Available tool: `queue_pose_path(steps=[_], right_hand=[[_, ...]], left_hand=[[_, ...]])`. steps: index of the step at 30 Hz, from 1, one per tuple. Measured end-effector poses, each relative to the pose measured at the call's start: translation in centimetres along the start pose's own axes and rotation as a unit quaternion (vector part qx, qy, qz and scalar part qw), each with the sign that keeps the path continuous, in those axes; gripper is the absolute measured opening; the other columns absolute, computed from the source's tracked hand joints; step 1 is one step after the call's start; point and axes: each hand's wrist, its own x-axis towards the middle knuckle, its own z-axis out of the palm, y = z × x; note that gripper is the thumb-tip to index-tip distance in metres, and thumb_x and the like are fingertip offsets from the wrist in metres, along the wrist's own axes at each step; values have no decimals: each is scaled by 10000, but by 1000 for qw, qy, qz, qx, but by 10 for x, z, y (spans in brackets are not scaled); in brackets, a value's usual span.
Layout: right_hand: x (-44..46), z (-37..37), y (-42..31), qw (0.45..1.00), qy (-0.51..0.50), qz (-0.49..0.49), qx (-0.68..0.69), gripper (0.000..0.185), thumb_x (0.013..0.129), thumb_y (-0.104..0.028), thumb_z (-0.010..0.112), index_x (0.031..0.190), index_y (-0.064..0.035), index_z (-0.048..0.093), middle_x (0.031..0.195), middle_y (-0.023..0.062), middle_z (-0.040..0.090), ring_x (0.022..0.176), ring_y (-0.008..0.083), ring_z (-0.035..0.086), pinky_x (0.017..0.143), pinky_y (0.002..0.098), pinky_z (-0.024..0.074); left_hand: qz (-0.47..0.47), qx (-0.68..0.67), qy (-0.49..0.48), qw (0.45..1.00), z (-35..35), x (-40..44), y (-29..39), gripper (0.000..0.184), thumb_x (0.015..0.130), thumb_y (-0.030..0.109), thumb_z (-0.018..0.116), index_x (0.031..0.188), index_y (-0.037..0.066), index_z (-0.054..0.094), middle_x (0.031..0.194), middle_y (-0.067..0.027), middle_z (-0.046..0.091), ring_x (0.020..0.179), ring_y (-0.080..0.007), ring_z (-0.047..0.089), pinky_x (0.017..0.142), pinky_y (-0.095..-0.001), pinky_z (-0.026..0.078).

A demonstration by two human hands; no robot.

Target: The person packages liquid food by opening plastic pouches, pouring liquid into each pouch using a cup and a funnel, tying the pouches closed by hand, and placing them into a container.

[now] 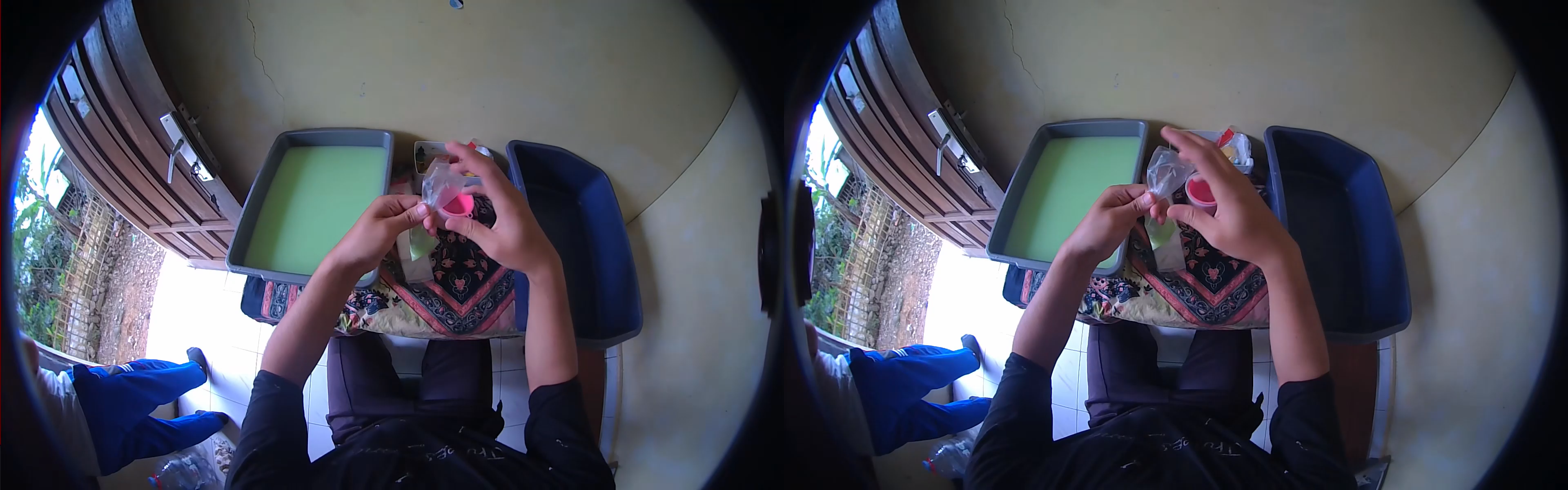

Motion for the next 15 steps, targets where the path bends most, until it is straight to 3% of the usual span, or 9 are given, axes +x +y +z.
queue_pose_path(steps=[1,2,4,6,8,9,11,12,15], right_hand=[[0,0,-3,984,-27,-101,-145,636,776,-85,728,1351,-152,462,1336,157,487,1217,280,485,967,388,450],[2,2,-6,976,-64,-104,-181,620,731,-83,738,1302,-198,527,1416,146,411,1323,321,362,1057,430,369],[3,5,5,951,-84,-137,-265,549,745,-101,724,1263,-161,550,1405,146,427,1311,312,380,1063,429,363],[3,8,16,916,-103,-173,-347,484,759,-118,709,1223,-123,573,1394,146,442,1300,304,399,1068,427,357],[5,10,21,900,-97,-205,-373,257,790,-168,674,1013,-50,619,1217,163,578,1189,295,504,1045,419,361],[7,9,21,899,-97,-207,-372,257,790,-168,674,1013,-50,619,1217,163,578,1189,295,504,1045,419,361],[8,7,23,928,-147,-150,-309,164,820,-184,644,846,-32,586,932,149,662,961,293,614,904,400,449],[7,8,25,928,-147,-150,-309,164,820,-184,644,846,-32,586,932,149,662,961,293,614,904,400,449],[3,8,30,951,-158,-88,-251,183,839,-150,636,762,-7,550,736,155,626,777,307,625,740,409,474]], left_hand=[[6,-6,0,1000,-2,1,-3,304,988,256,497,830,19,605,915,-31,629,877,-98,555,830,-262,426],[4,-6,-1,1000,-4,2,-5,304,988,256,497,830,19,605,915,-31,629,877,-98,555,830,-262,426],[-51,78,36,995,-4,4,-7,285,991,241,489,839,26,598,907,-15,629,888,-89,549,847,-260,421],[-43,69,27,996,-1,5,-7,288,991,248,490,833,31,593,884,-1,613,878,-83,536,825,-254,417],[-33,59,22,997,-3,6,-9,291,991,256,492,826,36,588,862,12,597,869,-76,523,804,-248,412],[-41,84,11,996,-5,8,-11,300,992,265,489,811,42,576,829,22,564,838,-75,499,775,-245,402],[-50,109,-1,993,-9,8,-13,310,993,274,486,796,48,563,796,32,531,808,-73,476,746,-242,391],[-32,104,-21,994,-7,6,-7,311,995,283,481,795,56,553,789,37,503,785,-75,453,737,-238,376],[-19,109,-44,993,-5,4,-3,310,1003,287,459,802,62,531,802,33,466,771,-85,425,743,-237,358]])
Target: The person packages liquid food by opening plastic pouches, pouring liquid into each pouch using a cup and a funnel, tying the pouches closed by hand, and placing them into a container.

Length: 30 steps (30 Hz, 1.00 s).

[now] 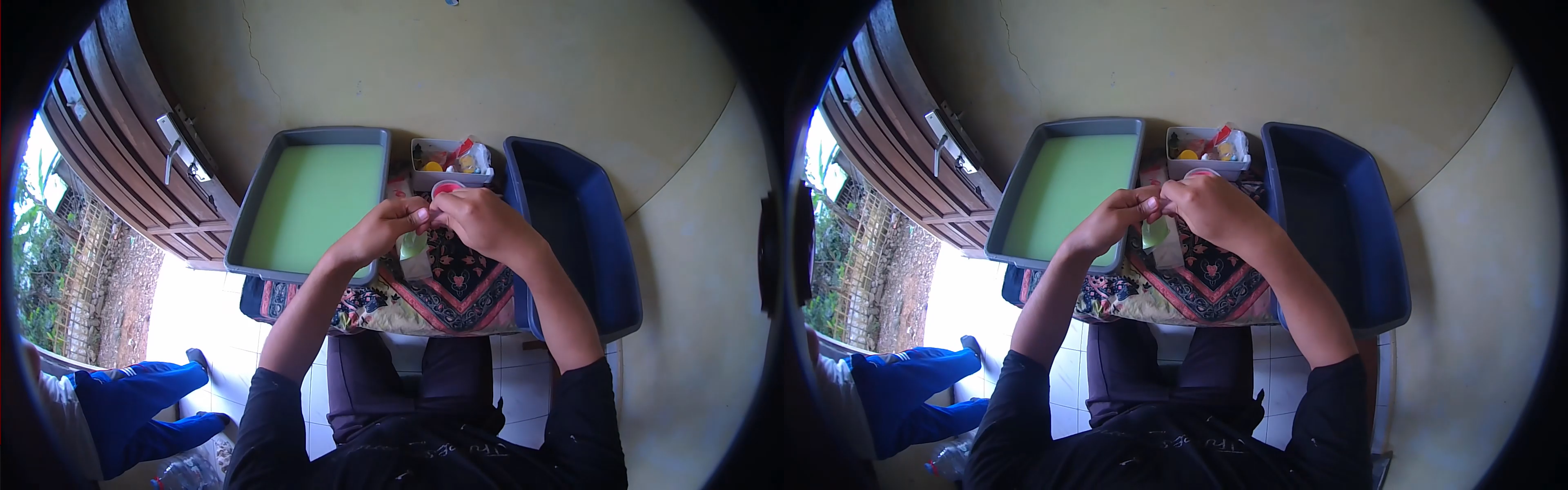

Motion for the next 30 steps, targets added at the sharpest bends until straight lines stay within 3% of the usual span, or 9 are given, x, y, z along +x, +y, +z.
queue_pose_path(steps=[2,6,9,11,13,20,27,29,30], right_hand=[[-3,-3,-1,985,-71,99,123,132,894,-84,559,886,48,558,804,198,642,754,334,642,693,392,491],[-12,-3,2,980,-58,115,149,192,923,-128,544,900,63,548,717,189,622,629,304,621,616,366,478],[-18,-7,8,963,-70,153,213,231,944,-183,534,867,33,556,645,121,595,528,194,550,504,291,430],[-20,-14,10,806,-109,342,470,254,962,-221,525,811,-19,547,579,29,517,502,94,462,432,220,353],[-21,-21,10,766,-102,359,523,260,972,-230,512,790,-45,535,572,6,489,502,72,453,417,204,327],[-22,-17,12,630,7,314,710,271,978,-249,510,805,-48,561,611,42,559,494,80,485,382,192,318],[-11,1,-6,628,124,383,666,285,954,-244,560,943,33,627,882,148,698,559,130,608,416,167,387],[-6,3,-14,820,143,325,448,245,930,-223,594,803,-17,632,785,114,690,529,153,625,436,219,425],[-6,7,-15,820,144,325,448,245,930,-223,594,803,-17,632,785,114,690,529,153,625,436,219,425]], left_hand=[[-5,12,-4,1000,1,0,-3,308,1009,281,443,808,61,520,822,25,457,780,-91,421,758,-241,356],[105,54,-36,992,7,2,-10,310,1021,235,403,854,-3,513,911,-32,461,850,-125,439,801,-271,369],[142,89,-39,985,12,1,-8,292,1009,196,425,929,-64,530,979,-92,498,926,-180,478,840,-303,395],[158,113,-34,980,13,2,-11,292,993,174,457,995,-102,549,1024,-128,535,981,-218,511,864,-323,415],[237,189,6,953,14,7,-16,254,980,143,466,960,-86,574,1046,-145,543,992,-261,521,867,-347,420],[225,292,65,927,16,7,-11,211,960,129,488,940,-53,594,1105,-148,544,1025,-278,536,885,-348,421],[225,299,171,912,30,7,-13,156,890,86,580,970,-41,622,1059,-148,575,992,-301,555,851,-368,446],[221,306,178,909,30,7,-13,159,874,75,597,976,-42,632,1047,-149,583,988,-305,558,844,-373,451],[217,301,177,911,28,8,-14,163,851,70,617,970,-35,649,1049,-150,587,990,-309,558,848,-380,453]])
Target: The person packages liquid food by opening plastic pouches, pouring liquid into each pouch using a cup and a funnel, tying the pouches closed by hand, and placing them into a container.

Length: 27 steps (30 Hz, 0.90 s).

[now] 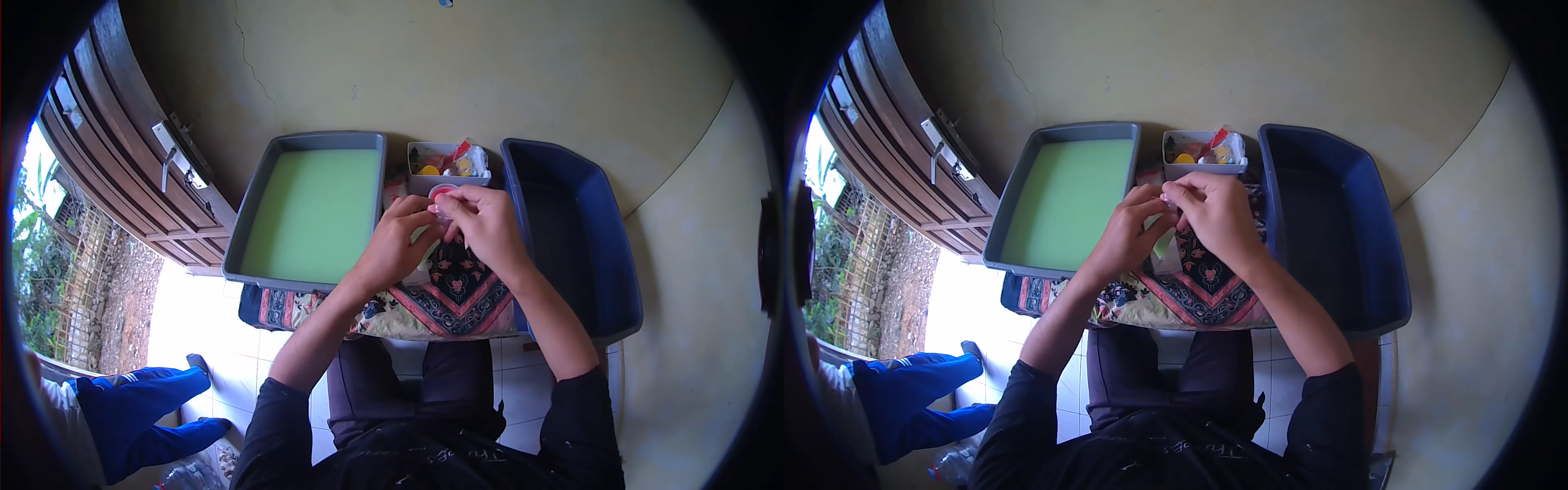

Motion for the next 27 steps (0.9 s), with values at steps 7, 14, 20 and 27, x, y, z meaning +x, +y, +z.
queue_pose_path(steps=[7,14,20,27], right_hand=[[7,11,11,798,97,-346,-484,213,904,-194,575,768,-30,571,635,102,631,541,285,627,503,381,501],[5,2,-3,806,-9,-215,-552,232,935,-191,494,797,-11,541,617,165,606,603,325,642,525,426,508],[14,-9,4,908,-68,-177,-373,246,951,-195,470,843,18,527,678,202,605,598,380,612,568,442,482],[15,-2,1,976,-99,-65,-180,240,955,-200,516,848,15,522,630,127,560,473,185,531,472,355,442]], left_hand=[[35,67,22,997,3,10,-10,216,720,71,689,923,-4,697,1108,-148,591,1071,-328,542,929,-412,424],[70,101,6,992,-3,14,-6,182,703,67,682,876,18,712,1171,-132,564,1151,-315,500,1013,-431,354],[125,132,40,983,-2,15,-6,185,687,145,700,851,59,705,1150,-87,577,1176,-290,486,1061,-500,295],[86,251,95,959,-10,10,8,156,701,143,703,844,84,690,1115,-38,587,1196,-269,485,1077,-561,254]])
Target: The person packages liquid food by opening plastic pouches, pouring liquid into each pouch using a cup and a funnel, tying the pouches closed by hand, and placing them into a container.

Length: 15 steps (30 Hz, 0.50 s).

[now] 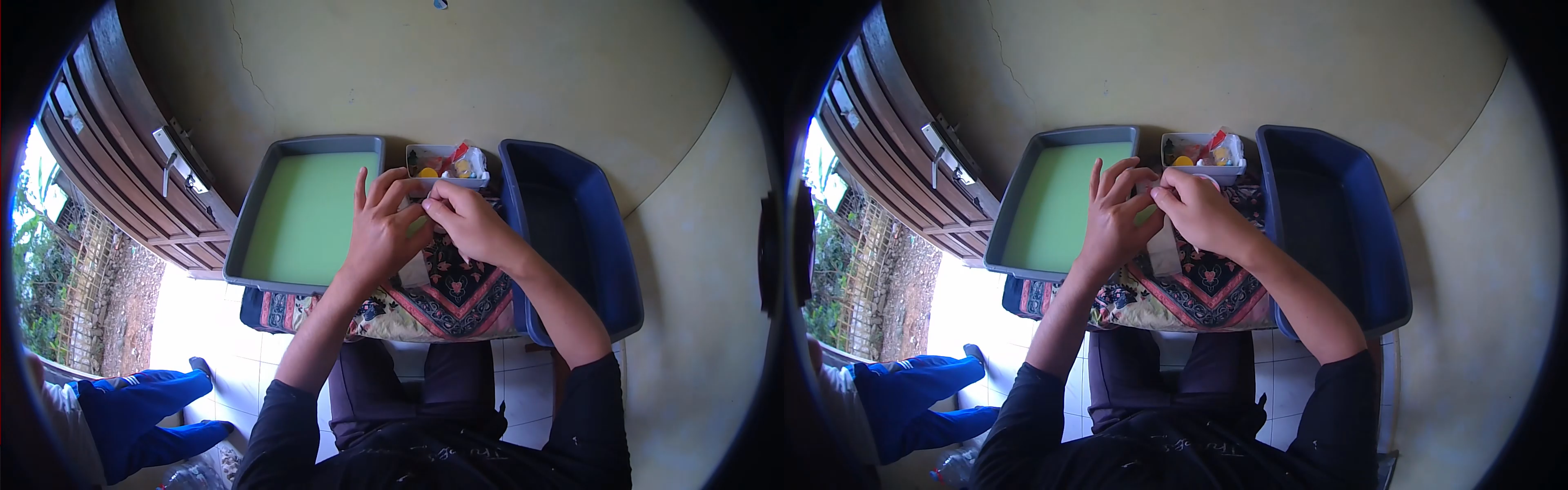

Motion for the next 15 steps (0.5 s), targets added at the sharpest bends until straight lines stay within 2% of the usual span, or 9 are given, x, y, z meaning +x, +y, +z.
queue_pose_path(steps=[1,2,3,4,6,8,11,13,15], right_hand=[[-1,-1,-6,1000,0,-1,0,240,955,-200,516,848,15,522,630,127,560,473,185,531,472,355,442],[-3,-2,-12,998,-21,48,46,231,952,-193,524,835,6,527,633,98,565,478,138,525,459,308,440],[-4,-3,-14,990,-42,98,91,222,949,-186,533,822,-3,531,636,70,571,482,92,519,447,262,438],[-3,-2,-13,990,-44,98,91,222,949,-186,533,822,-3,531,636,70,571,482,92,519,447,262,438],[-2,-3,-7,975,-64,92,191,173,935,-152,553,826,-18,555,660,35,587,494,62,531,452,206,442],[-1,-6,-7,976,-70,68,197,155,919,-137,575,824,-16,561,669,28,591,522,64,546,480,206,455],[1,-15,-3,976,-77,23,200,128,881,-100,623,800,-15,573,692,24,602,581,60,569,540,202,473],[-1,-20,-1,977,-82,2,199,124,859,-78,650,780,-16,578,704,28,609,612,54,575,573,199,478],[-3,-23,-2,977,-93,-25,188,130,815,-33,677,736,-16,576,726,27,618,668,49,584,623,193,472]], left_hand=[[-11,2,12,1000,-1,0,0,145,702,130,704,838,82,689,1104,-36,590,1193,-270,488,1073,-567,256],[-11,3,12,1000,1,-2,0,145,702,130,704,838,82,689,1104,-36,590,1193,-270,488,1073,-567,256],[-36,-55,25,998,3,-4,-2,145,698,115,708,837,79,687,1090,-38,592,1189,-276,491,1070,-565,262],[-62,-113,38,991,5,-7,-2,145,694,101,712,835,76,686,1076,-41,594,1185,-282,495,1067,-564,267],[-72,-133,44,987,6,-10,-2,146,696,93,715,837,69,685,1063,-47,594,1182,-290,498,1065,-563,271],[-83,-156,49,983,7,-13,-2,147,697,85,718,838,62,684,1050,-53,594,1178,-298,500,1062,-561,275],[-92,-192,39,976,4,-12,-4,155,714,93,714,855,37,680,1048,-76,587,1156,-304,505,1046,-506,311],[-105,-289,3,952,1,-10,-6,152,755,97,699,860,1,646,1056,-102,570,1153,-287,512,1029,-424,343],[-111,-338,-19,934,2,-10,-8,146,783,106,686,855,-10,634,1062,-105,557,1151,-269,501,1015,-399,345]])
